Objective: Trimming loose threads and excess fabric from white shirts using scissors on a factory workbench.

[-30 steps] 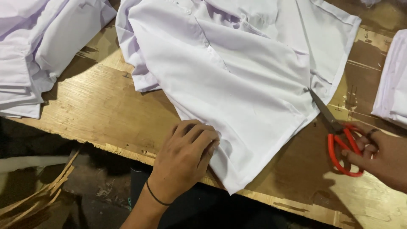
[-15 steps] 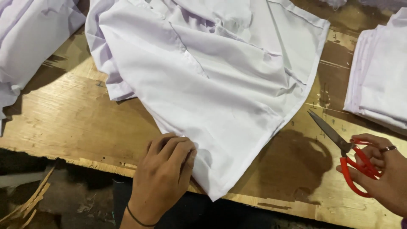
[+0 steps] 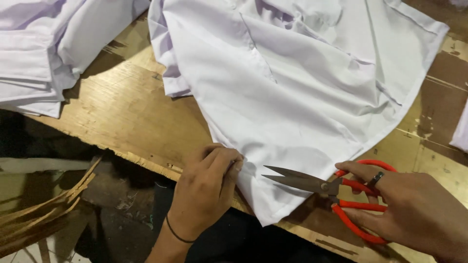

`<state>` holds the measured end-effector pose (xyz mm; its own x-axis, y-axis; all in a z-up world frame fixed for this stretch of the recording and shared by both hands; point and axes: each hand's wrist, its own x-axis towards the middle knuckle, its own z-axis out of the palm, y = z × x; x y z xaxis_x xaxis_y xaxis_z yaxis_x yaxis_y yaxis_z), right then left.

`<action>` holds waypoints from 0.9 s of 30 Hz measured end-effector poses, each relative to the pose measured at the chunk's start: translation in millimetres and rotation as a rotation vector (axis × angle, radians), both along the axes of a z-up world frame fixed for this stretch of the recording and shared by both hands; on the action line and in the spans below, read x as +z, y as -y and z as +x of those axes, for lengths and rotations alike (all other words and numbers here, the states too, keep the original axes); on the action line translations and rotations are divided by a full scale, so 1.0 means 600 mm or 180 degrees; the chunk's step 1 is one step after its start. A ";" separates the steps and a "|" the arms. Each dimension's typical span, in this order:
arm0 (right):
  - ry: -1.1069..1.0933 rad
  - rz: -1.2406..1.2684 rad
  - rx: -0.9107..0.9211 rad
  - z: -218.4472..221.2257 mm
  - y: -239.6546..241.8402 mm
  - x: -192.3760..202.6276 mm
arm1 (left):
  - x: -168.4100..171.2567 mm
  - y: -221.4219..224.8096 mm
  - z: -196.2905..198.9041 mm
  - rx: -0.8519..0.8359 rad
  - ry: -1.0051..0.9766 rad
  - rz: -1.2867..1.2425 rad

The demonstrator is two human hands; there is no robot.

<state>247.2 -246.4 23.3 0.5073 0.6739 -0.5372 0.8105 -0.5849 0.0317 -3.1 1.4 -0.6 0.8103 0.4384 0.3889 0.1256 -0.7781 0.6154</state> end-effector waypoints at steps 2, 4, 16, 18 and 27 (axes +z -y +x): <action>0.0053 0.0155 0.0247 0.007 0.006 -0.020 | -0.003 0.002 0.003 0.0009 0.0004 0.0052; 0.0079 0.0350 0.0599 0.008 0.007 -0.037 | -0.003 0.005 0.006 0.0022 0.0027 0.0093; -0.0364 0.0283 0.0602 -0.015 -0.029 -0.039 | 0.004 0.002 0.010 -0.0140 0.0151 0.0307; -0.0356 0.0486 0.0660 -0.014 -0.021 -0.049 | 0.001 0.002 0.009 -0.0129 0.0162 0.0333; -0.0527 0.0725 0.0473 -0.023 -0.019 -0.056 | -0.016 0.003 0.002 -0.0101 0.0210 0.0481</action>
